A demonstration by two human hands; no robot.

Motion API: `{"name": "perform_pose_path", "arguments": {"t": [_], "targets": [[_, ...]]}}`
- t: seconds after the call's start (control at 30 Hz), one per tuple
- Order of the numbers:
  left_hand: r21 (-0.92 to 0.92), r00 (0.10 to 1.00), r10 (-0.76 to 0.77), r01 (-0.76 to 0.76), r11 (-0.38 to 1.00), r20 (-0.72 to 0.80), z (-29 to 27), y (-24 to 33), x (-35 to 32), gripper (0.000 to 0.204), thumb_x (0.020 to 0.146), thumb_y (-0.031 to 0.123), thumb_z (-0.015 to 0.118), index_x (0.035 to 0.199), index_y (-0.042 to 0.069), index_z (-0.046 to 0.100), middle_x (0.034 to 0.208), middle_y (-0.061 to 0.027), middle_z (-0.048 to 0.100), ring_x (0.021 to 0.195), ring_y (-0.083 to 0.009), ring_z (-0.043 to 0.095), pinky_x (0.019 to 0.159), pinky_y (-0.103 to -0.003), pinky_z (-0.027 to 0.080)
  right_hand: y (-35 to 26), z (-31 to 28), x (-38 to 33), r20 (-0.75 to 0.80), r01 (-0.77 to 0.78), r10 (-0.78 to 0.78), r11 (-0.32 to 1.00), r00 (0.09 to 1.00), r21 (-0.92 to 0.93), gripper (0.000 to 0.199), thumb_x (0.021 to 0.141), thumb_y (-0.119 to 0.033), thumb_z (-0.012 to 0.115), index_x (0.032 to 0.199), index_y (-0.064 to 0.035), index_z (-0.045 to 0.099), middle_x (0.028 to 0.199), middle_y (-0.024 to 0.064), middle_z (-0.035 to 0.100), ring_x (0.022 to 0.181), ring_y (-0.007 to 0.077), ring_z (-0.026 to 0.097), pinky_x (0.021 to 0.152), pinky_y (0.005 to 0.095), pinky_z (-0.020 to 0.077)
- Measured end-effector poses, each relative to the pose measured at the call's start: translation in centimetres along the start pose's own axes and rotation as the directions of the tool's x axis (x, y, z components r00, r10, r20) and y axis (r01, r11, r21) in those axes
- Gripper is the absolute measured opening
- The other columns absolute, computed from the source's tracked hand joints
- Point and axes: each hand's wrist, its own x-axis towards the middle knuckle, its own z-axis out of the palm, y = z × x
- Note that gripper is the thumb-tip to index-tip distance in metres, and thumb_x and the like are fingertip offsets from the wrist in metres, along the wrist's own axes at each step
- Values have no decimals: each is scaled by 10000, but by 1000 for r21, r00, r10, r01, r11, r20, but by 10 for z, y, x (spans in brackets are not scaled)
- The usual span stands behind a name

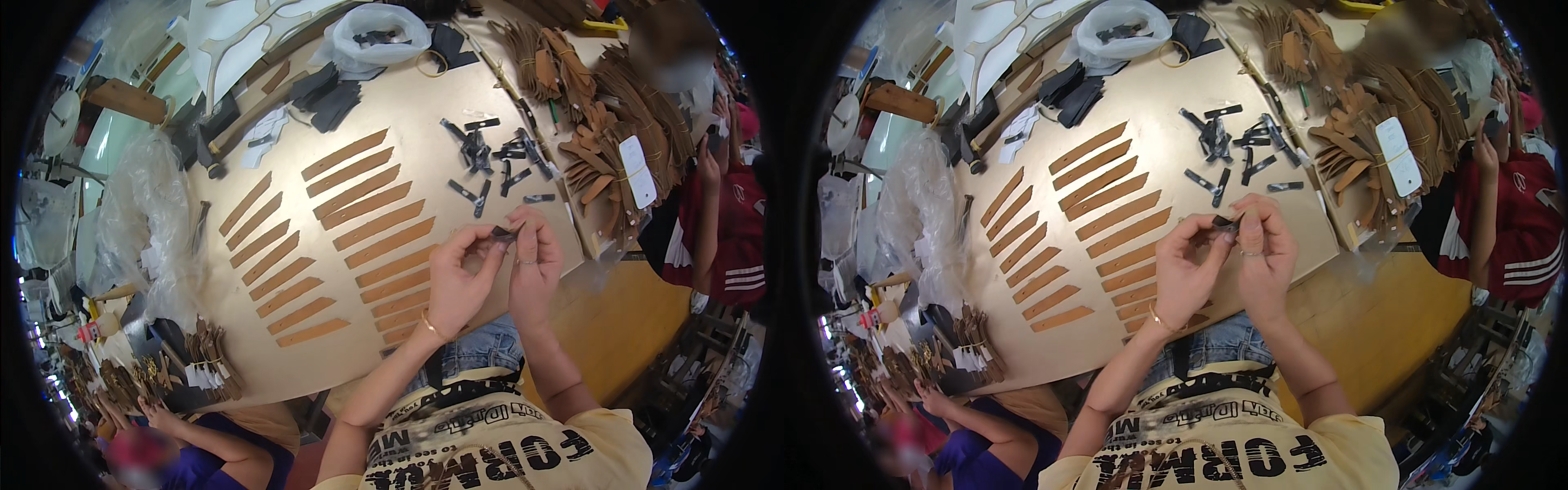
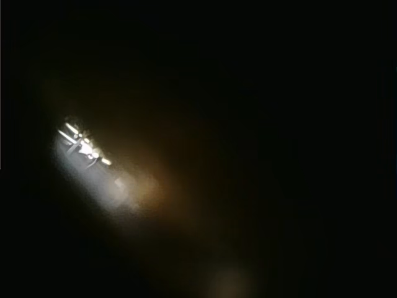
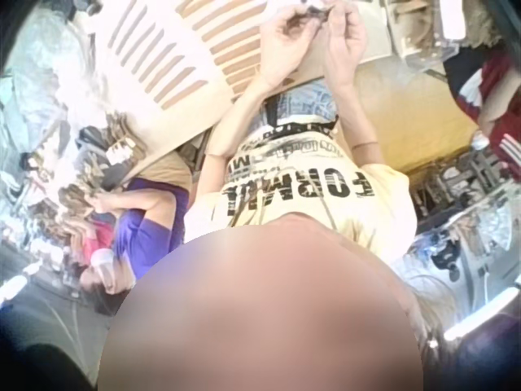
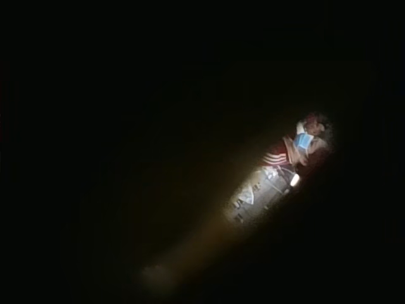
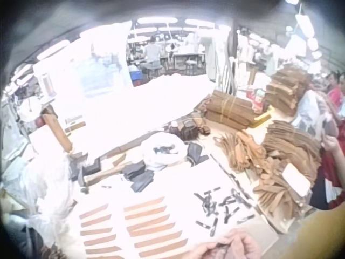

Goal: The person separates a bundle of light-brown leather pieces and arranges them in two parallel rows on the table. Then the person picks up small black leather strips and places them in a separate pile. The task is performed by hand without tools.

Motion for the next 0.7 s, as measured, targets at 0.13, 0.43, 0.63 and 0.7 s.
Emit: {"name": "perform_pose_path", "arguments": {"t": [0.13, 0.43, 0.63, 0.7], "targets": [[311, 983, 123, -159, 937, 133, 6, 6, 23, 103, 883, 2, 655, 982, -27, 654, 848, -90, 693, 710, -109, 623, 650, -233, 483, 0, -17, 22, -287, 20, -15, 1000, 958, 16, 205, 1038, -179, 506, 999, -14, 621, 995, 10, 597, 800, 52, 474, 755, 201, 396], [315, 964, 179, -235, 920, 197, -17, 34, 47, 598, 964, 55, 554, 1504, -12, 307, 1092, -178, 690, 802, -175, 695, 673, -290, 536, -11, -24, 4, -108, -97, 115, 983, 988, 158, 125, 973, -69, 608, 1041, 25, 655, 937, 40, 647, 708, 84, 580, 653, 213, 456], [-56, 920, -300, 323, 945, 251, -85, 52, -54, 375, 933, 33, 644, 1298, -17, 575, 1071, -103, 694, 892, -132, 675, 758, -249, 546, -28, 6, -48, 227, -520, 477, 830, 849, 202, 266, 947, 4, 615, 1210, 39, 591, 956, 75, 661, 931, 189, 706, 784, 266, 575], [-151, 912, -400, 410, 899, 92, -98, 49, -84, 294, 926, 41, 664, 1210, -23, 623, 999, -93, 709, 852, -120, 676, 735, -235, 540, -26, 17, -64, 327, -604, 521, 758, 788, 248, 304, 943, 18, 614, 1243, 36, 571, 969, 82, 668, 969, 204, 702, 819, 280, 576]]}}
